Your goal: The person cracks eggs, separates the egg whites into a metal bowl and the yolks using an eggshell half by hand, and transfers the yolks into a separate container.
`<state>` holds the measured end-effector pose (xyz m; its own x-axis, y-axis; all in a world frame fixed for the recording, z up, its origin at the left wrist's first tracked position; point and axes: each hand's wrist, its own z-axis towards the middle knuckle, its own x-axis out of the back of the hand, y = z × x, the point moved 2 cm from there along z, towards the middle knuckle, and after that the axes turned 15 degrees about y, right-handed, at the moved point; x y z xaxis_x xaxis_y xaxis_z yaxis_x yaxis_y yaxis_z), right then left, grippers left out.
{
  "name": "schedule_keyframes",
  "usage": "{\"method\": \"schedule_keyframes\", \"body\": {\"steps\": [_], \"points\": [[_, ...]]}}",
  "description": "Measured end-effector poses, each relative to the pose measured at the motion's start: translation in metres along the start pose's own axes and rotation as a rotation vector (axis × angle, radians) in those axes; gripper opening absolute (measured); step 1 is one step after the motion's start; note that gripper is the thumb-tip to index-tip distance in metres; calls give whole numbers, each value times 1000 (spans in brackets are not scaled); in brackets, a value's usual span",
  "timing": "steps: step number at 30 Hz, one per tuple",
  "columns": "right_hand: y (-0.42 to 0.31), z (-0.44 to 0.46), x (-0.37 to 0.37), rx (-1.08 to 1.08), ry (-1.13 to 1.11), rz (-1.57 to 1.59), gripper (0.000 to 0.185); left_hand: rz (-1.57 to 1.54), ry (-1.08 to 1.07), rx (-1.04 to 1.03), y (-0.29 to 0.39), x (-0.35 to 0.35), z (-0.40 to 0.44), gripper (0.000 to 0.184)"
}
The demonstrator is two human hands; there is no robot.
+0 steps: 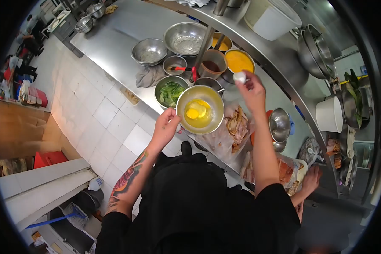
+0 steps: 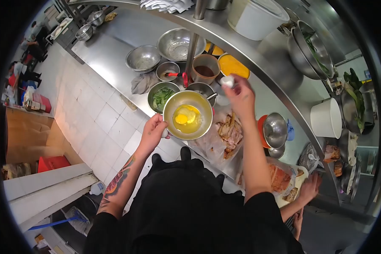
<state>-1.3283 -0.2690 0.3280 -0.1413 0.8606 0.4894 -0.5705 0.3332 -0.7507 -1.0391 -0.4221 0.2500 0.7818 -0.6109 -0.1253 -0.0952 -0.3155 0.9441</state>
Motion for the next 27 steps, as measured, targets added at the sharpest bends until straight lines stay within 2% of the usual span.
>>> {"method": "schedule_keyframes", "body": {"steps": [3, 4, 6, 15, 27], "points": [[-66, -55, -6, 191, -233, 106, 44, -11, -25, -49, -14, 14, 5, 13], [-73, -69, -11, 191, -232, 102, 44, -13, -28, -48, -10, 16, 2, 13], [-85, -90, -22, 395, -362, 7, 41, -29, -11, 25, -2, 19, -3, 13], [-103, -120, -47, 364, -512, -203, 38, -47, -7, -2, -10, 38, -13, 15], [-102, -132, -62, 336, -556, -222, 34, -52, 5, -18, -12, 51, -20, 15]]}}
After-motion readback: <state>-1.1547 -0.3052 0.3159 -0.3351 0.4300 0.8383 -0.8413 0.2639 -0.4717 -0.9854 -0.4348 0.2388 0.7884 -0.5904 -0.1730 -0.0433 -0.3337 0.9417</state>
